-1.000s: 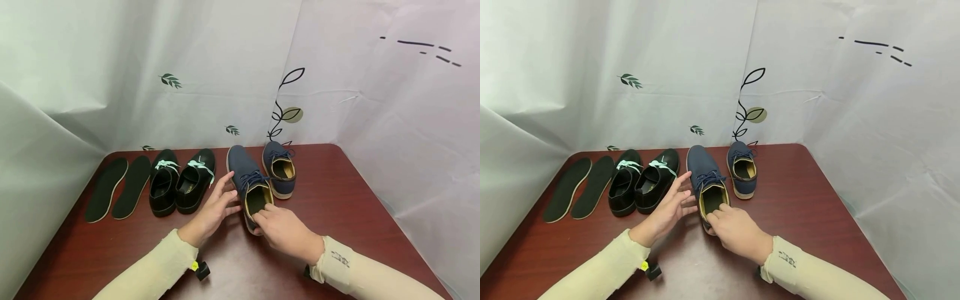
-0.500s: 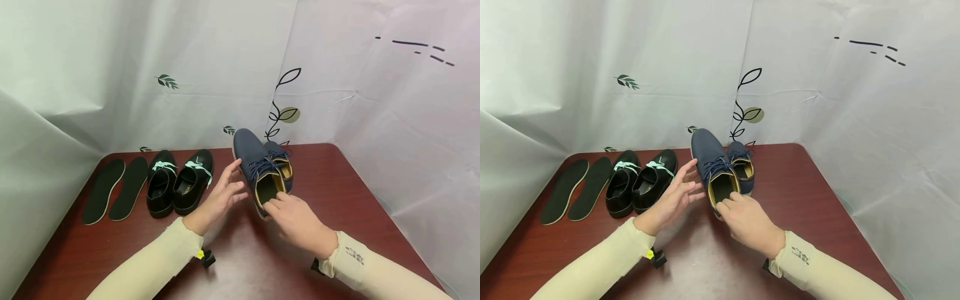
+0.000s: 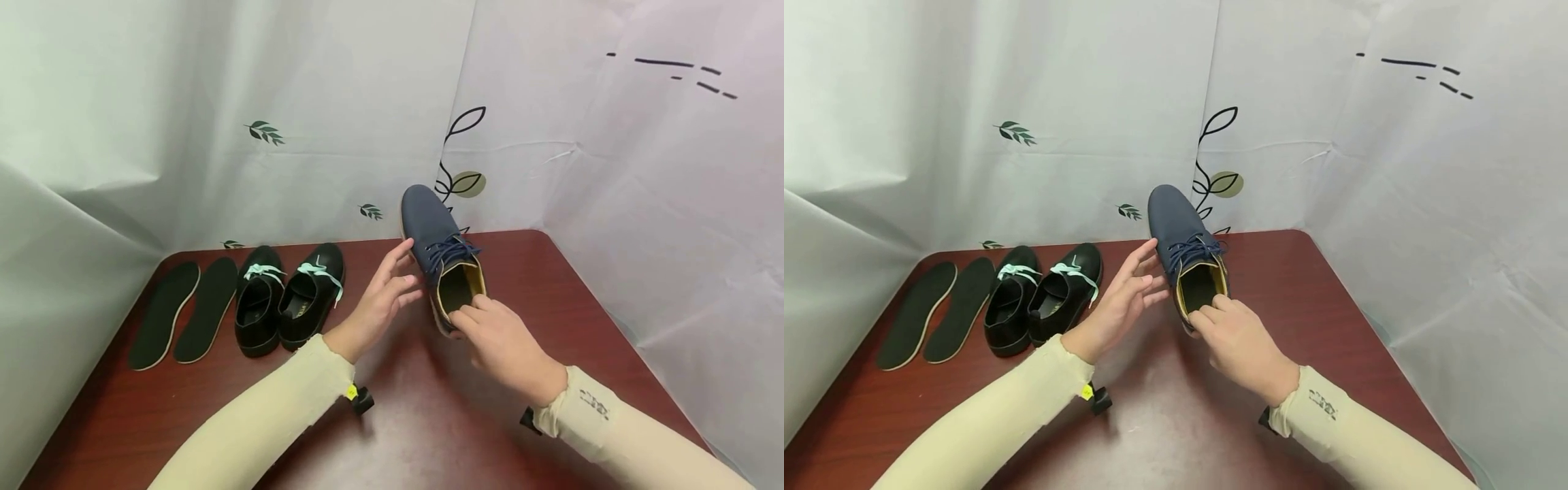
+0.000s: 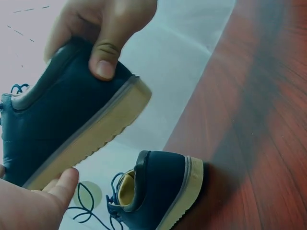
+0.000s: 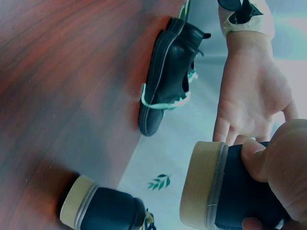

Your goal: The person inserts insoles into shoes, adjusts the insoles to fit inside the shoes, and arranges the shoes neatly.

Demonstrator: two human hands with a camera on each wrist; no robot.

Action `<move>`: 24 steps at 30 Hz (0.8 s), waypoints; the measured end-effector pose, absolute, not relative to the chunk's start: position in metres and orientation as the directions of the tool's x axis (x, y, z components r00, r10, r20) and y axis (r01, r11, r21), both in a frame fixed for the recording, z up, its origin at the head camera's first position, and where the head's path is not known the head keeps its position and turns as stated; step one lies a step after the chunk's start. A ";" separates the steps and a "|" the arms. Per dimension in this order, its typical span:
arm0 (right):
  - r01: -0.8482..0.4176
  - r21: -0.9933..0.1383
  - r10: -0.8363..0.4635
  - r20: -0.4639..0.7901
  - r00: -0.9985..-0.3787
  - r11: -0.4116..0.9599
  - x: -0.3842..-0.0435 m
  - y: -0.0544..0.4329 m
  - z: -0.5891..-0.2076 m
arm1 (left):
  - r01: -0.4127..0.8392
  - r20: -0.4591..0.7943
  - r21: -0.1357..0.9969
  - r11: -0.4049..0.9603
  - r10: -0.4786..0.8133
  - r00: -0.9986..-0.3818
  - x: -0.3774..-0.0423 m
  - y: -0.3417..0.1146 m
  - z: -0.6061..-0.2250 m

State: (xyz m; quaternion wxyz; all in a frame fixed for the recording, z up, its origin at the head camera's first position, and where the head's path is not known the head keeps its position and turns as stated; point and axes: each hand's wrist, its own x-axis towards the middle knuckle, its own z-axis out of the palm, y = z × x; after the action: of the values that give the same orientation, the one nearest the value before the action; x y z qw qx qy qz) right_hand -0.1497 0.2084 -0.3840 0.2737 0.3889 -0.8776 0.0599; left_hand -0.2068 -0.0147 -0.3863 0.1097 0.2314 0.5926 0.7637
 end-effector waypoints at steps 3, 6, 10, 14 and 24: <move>-0.706 0.094 -0.636 0.530 -0.561 0.702 -0.153 0.213 -0.383 | 0.111 0.236 0.950 -0.292 0.437 -0.868 -0.211 -0.008 -0.386; -0.702 0.080 -0.627 0.530 -0.571 0.708 -0.158 0.217 -0.382 | 0.096 0.232 0.947 -0.306 0.446 -0.865 -0.217 -0.003 -0.386; -0.689 0.060 -0.607 0.531 -0.591 0.722 -0.163 0.223 -0.382 | 0.044 0.195 0.951 -0.306 0.486 -0.852 -0.227 0.004 -0.389; -0.671 0.044 -0.584 0.537 -0.609 0.740 -0.171 0.230 -0.383 | -0.025 0.135 0.955 -0.296 0.508 -0.851 -0.236 0.007 -0.393; -0.600 0.019 -0.521 0.520 -0.677 0.800 -0.188 0.253 -0.387 | -0.069 0.059 0.968 -0.239 0.491 -0.869 -0.238 -0.008 -0.418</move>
State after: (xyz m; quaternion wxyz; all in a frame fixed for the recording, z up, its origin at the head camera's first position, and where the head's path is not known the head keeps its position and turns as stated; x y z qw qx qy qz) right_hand -0.1877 0.2528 -0.3866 0.2592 0.3070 -0.9125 0.0767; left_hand -0.2384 -0.0079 -0.4176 0.1825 0.1790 0.5891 0.7666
